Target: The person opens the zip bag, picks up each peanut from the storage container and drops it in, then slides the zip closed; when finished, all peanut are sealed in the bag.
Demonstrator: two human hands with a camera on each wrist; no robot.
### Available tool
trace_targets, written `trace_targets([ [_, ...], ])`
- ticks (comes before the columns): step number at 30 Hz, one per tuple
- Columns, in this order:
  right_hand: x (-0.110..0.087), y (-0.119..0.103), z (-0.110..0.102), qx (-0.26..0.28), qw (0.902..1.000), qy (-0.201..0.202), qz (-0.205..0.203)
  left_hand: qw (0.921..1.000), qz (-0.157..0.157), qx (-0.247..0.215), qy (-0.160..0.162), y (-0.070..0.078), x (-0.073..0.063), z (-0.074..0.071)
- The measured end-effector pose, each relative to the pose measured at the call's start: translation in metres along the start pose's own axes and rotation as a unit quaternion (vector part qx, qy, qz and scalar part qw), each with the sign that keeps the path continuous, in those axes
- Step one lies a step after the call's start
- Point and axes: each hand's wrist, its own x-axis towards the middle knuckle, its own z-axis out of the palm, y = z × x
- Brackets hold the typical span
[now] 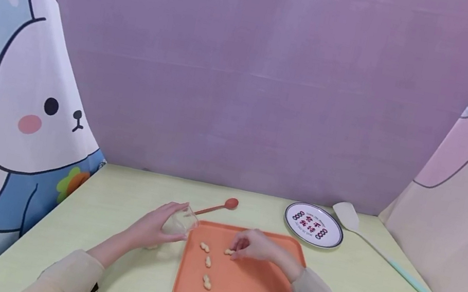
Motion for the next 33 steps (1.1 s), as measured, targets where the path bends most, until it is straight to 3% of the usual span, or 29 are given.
trace_targets([
  [15,0.0,0.0,0.0,-0.025,0.9996,0.014,-0.001,1.0,-0.003,0.0,0.006,-0.002,-0.001,0.002],
  [20,0.002,0.002,-0.002,-0.025,0.9989,0.039,-0.006,1.0,-0.008,-0.004,0.0,-0.002,0.0,0.001],
  [25,0.008,-0.003,-0.006,-0.027,0.9967,0.065,-0.041,0.9999,-0.01,-0.007,-0.008,0.0,-0.001,0.0],
  [33,0.026,-0.022,-0.005,-0.026,0.9866,0.14,-0.079,1.0,-0.002,-0.003,-0.004,-0.001,0.0,0.001],
])
